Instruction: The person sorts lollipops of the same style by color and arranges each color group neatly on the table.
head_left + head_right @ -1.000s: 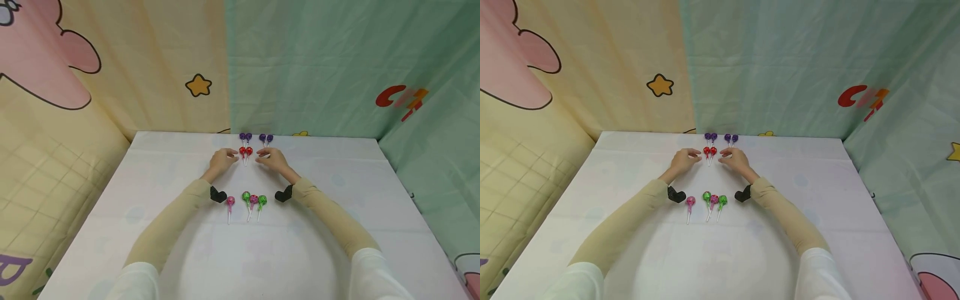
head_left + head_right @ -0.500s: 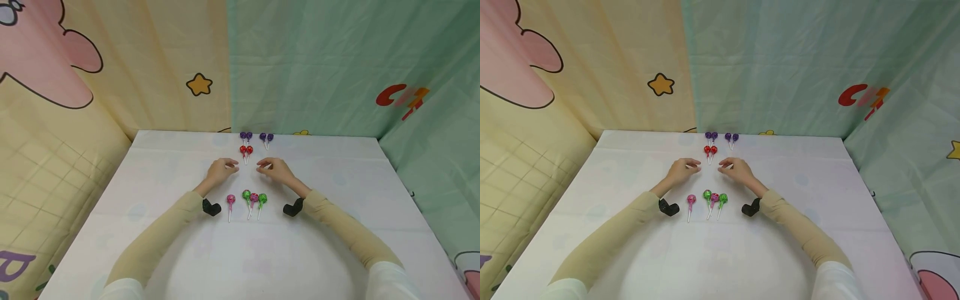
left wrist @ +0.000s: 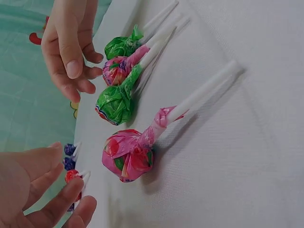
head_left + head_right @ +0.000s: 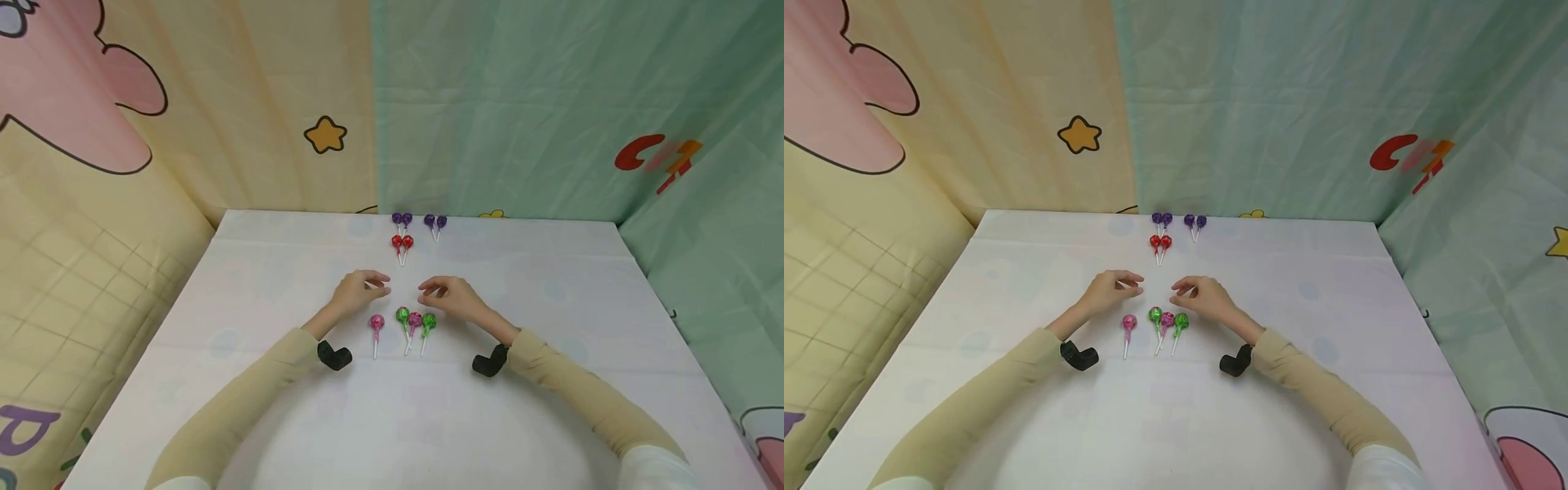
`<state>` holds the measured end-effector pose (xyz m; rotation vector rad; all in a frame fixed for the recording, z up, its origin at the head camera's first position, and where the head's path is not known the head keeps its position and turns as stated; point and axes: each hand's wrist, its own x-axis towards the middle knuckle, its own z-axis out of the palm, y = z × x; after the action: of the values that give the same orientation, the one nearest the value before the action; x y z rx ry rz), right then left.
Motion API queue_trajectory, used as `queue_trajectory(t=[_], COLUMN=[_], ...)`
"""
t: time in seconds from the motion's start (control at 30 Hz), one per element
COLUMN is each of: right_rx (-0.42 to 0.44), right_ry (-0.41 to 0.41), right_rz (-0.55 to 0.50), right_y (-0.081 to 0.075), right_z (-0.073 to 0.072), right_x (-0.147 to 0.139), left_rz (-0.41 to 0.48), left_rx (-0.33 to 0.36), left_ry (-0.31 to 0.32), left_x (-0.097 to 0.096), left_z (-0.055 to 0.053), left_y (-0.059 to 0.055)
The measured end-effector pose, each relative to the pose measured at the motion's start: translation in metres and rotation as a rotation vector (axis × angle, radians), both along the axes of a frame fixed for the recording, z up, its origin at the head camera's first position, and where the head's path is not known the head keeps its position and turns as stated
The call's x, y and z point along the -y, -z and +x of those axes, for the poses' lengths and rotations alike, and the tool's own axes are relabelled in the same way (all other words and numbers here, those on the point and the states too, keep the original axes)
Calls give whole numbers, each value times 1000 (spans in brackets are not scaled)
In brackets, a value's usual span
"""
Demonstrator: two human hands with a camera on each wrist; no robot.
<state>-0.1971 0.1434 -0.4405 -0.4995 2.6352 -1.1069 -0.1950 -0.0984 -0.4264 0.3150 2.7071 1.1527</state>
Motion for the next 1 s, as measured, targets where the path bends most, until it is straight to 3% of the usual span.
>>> queue_trajectory(t=[0.2,0.57,1.0], right_rx=[-34,-138,-166], right_ry=[-53,-142,-155], right_rz=[37,15,6], right_y=[1,8,17], right_z=[14,25,28], right_x=[-1,2,8], left_rz=[30,-13,-40], left_rx=[26,61,40], left_ry=[53,130,82], left_x=[7,18,19], left_z=[12,32,41], left_y=[0,6,14])
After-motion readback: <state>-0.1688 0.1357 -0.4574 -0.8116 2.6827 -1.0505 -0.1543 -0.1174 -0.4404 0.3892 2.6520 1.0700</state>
